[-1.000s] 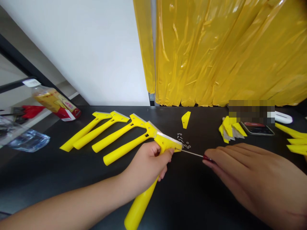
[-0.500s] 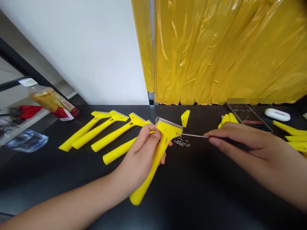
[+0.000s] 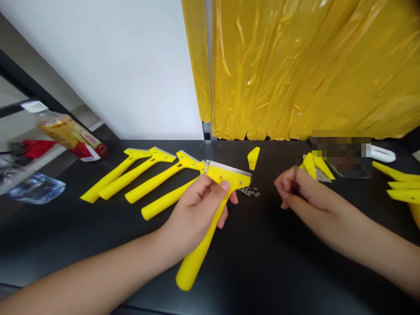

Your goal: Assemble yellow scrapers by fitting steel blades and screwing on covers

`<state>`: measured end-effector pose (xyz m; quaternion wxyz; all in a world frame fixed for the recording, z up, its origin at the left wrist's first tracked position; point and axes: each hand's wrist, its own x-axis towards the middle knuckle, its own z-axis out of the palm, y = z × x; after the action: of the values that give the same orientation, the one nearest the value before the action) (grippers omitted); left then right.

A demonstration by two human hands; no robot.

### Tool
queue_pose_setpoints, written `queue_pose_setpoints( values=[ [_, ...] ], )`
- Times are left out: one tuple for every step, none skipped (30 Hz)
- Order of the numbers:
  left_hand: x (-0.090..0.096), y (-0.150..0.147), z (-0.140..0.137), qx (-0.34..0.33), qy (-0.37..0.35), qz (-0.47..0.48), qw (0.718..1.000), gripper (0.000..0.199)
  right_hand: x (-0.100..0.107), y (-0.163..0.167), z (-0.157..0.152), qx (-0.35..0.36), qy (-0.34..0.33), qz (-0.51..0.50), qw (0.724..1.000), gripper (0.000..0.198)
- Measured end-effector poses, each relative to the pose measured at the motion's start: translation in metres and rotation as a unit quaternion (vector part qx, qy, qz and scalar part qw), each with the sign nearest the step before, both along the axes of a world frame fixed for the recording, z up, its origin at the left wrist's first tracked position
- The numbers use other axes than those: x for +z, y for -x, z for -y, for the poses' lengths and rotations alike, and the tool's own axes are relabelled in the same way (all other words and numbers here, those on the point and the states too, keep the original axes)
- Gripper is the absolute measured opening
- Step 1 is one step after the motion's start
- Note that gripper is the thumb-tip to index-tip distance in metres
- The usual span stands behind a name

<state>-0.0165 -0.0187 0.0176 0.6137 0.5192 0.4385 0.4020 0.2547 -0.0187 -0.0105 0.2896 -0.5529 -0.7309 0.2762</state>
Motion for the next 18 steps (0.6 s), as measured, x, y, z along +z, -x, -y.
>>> queue_pose_setpoints(
  values=[
    [0.000, 0.000, 0.000, -0.005, 0.012, 0.007, 1.000, 0.028, -0.001, 0.002, 0.001, 0.009, 0.007, 0.027, 1.000, 0.031],
    [-0.001, -0.001, -0.001, -0.011, 0.027, 0.014, 0.999, 0.028, 0.000, 0.003, 0.002, 0.018, 0.007, 0.055, 0.998, 0.040],
    [-0.001, -0.001, -0.001, -0.016, 0.043, 0.021, 0.999, 0.028, 0.001, 0.004, 0.003, 0.028, 0.000, 0.078, 0.997, 0.045],
    [-0.002, -0.002, -0.001, -0.020, 0.060, 0.027, 0.998, 0.028, 0.001, 0.005, 0.003, 0.039, -0.021, 0.095, 0.995, 0.044],
    [-0.003, -0.002, -0.001, -0.021, 0.077, 0.034, 0.996, 0.028, 0.002, 0.006, 0.003, 0.055, -0.053, 0.106, 0.991, 0.038],
    [-0.003, -0.003, -0.001, -0.019, 0.093, 0.038, 0.995, 0.028, 0.001, 0.006, 0.002, 0.072, -0.088, 0.113, 0.987, 0.030],
    [-0.004, -0.003, -0.001, -0.012, 0.109, 0.040, 0.993, 0.028, -0.001, 0.007, 0.000, 0.088, -0.118, 0.118, 0.982, 0.026],
    [-0.004, -0.003, -0.001, -0.005, 0.122, 0.040, 0.992, 0.028, -0.003, 0.007, -0.001, 0.100, -0.139, 0.122, 0.978, 0.031],
    [-0.004, -0.004, -0.001, -0.001, 0.132, 0.039, 0.991, 0.029, -0.007, 0.007, -0.002, 0.108, -0.150, 0.126, 0.975, 0.039],
    [-0.004, -0.004, -0.001, 0.004, 0.138, 0.039, 0.990, 0.029, -0.010, 0.007, -0.004, 0.112, -0.154, 0.129, 0.973, 0.042],
    [-0.004, -0.004, 0.000, 0.007, 0.139, 0.043, 0.989, 0.028, -0.013, 0.008, -0.004, 0.114, -0.151, 0.134, 0.973, 0.041],
    [-0.004, -0.004, 0.000, 0.010, 0.138, 0.048, 0.989, 0.026, -0.016, 0.009, -0.005, 0.115, -0.150, 0.139, 0.972, 0.038],
    [-0.004, -0.004, 0.000, 0.011, 0.135, 0.053, 0.989, 0.025, -0.018, 0.010, -0.005, 0.116, -0.149, 0.143, 0.972, 0.034],
    [-0.003, -0.003, 0.000, 0.011, 0.132, 0.057, 0.990, 0.024, -0.020, 0.011, -0.006, 0.117, -0.149, 0.146, 0.971, 0.029],
    [-0.003, -0.003, 0.000, 0.010, 0.130, 0.060, 0.990, 0.024, -0.021, 0.012, -0.006, 0.116, -0.148, 0.148, 0.971, 0.026],
    [-0.004, -0.003, 0.001, 0.008, 0.131, 0.062, 0.989, 0.024, -0.021, 0.013, -0.006, 0.115, -0.146, 0.149, 0.971, 0.023],
    [-0.004, -0.003, 0.001, 0.005, 0.132, 0.064, 0.989, 0.025, -0.021, 0.013, -0.006, 0.112, -0.143, 0.149, 0.972, 0.021],
    [-0.004, -0.003, 0.001, 0.004, 0.132, 0.068, 0.989, 0.024, -0.022, 0.013, -0.006, 0.107, -0.138, 0.148, 0.973, 0.020]
  ],
)
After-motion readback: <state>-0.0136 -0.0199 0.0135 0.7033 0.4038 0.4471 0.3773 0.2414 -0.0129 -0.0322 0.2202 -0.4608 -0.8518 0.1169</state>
